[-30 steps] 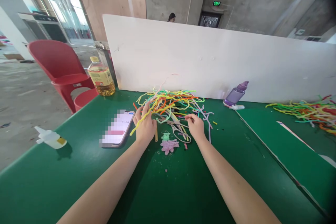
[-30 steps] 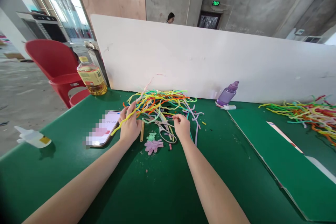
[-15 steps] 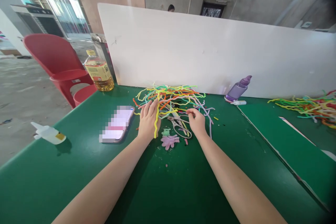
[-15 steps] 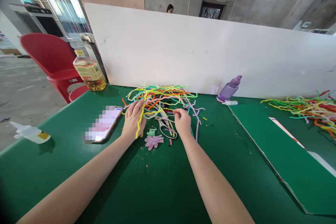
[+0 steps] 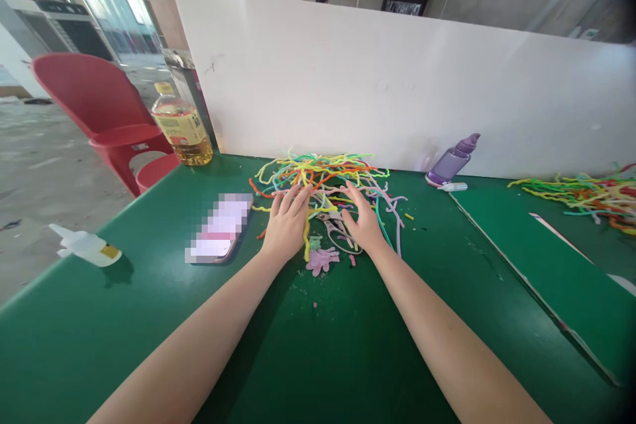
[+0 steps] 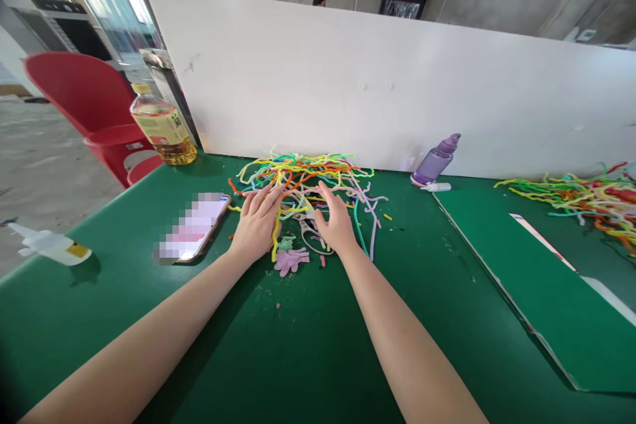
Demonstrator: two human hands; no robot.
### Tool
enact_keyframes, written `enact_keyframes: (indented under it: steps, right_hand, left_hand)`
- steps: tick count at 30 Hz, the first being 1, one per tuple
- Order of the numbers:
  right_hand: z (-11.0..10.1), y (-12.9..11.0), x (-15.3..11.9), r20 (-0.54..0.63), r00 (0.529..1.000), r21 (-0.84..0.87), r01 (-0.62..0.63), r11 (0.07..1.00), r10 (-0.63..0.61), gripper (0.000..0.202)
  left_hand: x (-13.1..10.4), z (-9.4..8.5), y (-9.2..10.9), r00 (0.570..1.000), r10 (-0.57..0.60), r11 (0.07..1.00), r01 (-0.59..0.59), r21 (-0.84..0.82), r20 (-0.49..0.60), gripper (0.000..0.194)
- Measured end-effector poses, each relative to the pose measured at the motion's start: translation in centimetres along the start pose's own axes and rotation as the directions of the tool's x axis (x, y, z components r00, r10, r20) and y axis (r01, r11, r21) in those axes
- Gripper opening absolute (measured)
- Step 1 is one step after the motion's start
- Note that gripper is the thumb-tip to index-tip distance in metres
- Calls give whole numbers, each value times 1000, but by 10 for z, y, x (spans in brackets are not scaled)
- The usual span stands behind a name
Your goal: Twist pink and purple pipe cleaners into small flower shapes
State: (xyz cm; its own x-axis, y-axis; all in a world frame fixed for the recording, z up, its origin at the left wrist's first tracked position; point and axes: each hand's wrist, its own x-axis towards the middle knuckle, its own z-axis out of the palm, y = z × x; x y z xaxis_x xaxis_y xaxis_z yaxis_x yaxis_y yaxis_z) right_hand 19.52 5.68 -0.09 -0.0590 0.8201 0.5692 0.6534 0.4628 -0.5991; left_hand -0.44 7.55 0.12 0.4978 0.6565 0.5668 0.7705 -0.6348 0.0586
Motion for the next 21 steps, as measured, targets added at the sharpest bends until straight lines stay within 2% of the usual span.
enact_keyframes:
  steps: [4,8,12,14,16,18,21]
  right_hand:
    - [3,5,0,-8,1000,-44,-7,999,7,56]
    - [3,13,0,-141,986,-89,-104,991,91,60]
    - [1,32,0,-325,910,10,-270,963,258,68]
    - [-1,41,1,-376,865,88,-323,942,331,72]
    - [-2,47,2,-392,841,130,-350,928,372,74]
    - [-2,49,2,-388,841,134,-355,925,378,73]
    - [-1,45,2,-367,863,109,-331,937,347,73]
  left_hand:
    - [2,-3,5,999,29,999,-31,-44,-31,51]
    - [1,-2,5,996,-26,998,21,-67,-83,39]
    - [1,0,0,966,-216,974,202,-105,-140,31]
    - [1,2,-4,938,-316,945,298,-137,-144,30]
    - [1,5,-9,924,-361,921,333,-201,-126,30]
    - [1,8,-14,925,-364,905,324,-276,-108,29]
    - [2,13,-20,931,-352,897,305,-320,-99,30]
